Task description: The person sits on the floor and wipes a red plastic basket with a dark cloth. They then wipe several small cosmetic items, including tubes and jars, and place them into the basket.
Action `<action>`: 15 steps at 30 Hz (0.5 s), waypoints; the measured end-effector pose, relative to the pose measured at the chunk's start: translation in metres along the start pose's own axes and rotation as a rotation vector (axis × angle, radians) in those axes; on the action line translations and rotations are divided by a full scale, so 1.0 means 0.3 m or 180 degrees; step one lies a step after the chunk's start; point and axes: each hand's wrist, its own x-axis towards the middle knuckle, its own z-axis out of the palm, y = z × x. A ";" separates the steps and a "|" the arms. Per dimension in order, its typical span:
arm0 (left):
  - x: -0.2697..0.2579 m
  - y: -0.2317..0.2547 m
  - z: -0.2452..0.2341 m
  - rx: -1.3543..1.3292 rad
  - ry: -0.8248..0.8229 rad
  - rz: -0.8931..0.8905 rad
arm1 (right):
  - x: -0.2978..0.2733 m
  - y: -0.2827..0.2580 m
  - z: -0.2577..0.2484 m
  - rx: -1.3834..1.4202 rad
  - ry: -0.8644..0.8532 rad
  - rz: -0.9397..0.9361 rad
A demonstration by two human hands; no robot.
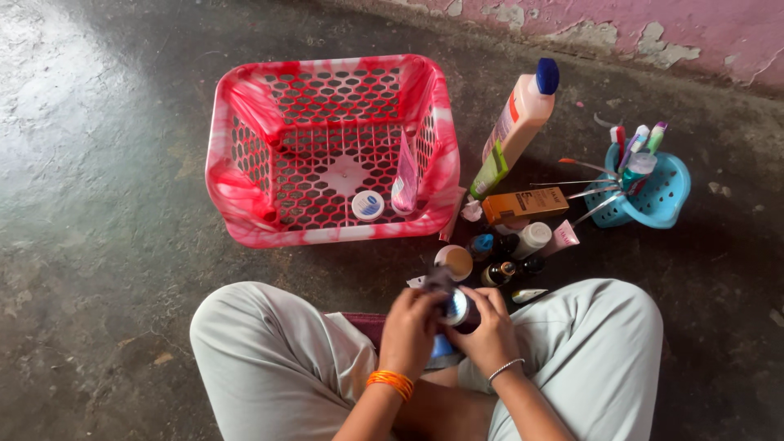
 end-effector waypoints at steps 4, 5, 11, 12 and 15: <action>-0.031 0.006 0.013 -0.0039 -0.0537 0.0458 | -0.011 0.054 0.001 -0.0135 -0.0284 0.0110; -0.039 0.006 0.016 -0.0145 -0.0361 0.0066 | -0.022 0.045 0.001 -0.0073 -0.0314 0.0109; -0.021 -0.008 0.009 -0.0228 0.0023 -0.0317 | -0.002 0.018 0.005 0.0200 -0.0287 -0.0158; -0.023 -0.002 0.005 -0.0184 -0.0249 0.0176 | 0.009 0.024 0.012 0.0183 -0.0269 -0.0130; -0.018 0.014 0.009 0.0010 -0.0578 0.0427 | 0.010 0.054 0.002 0.0047 -0.0325 -0.0791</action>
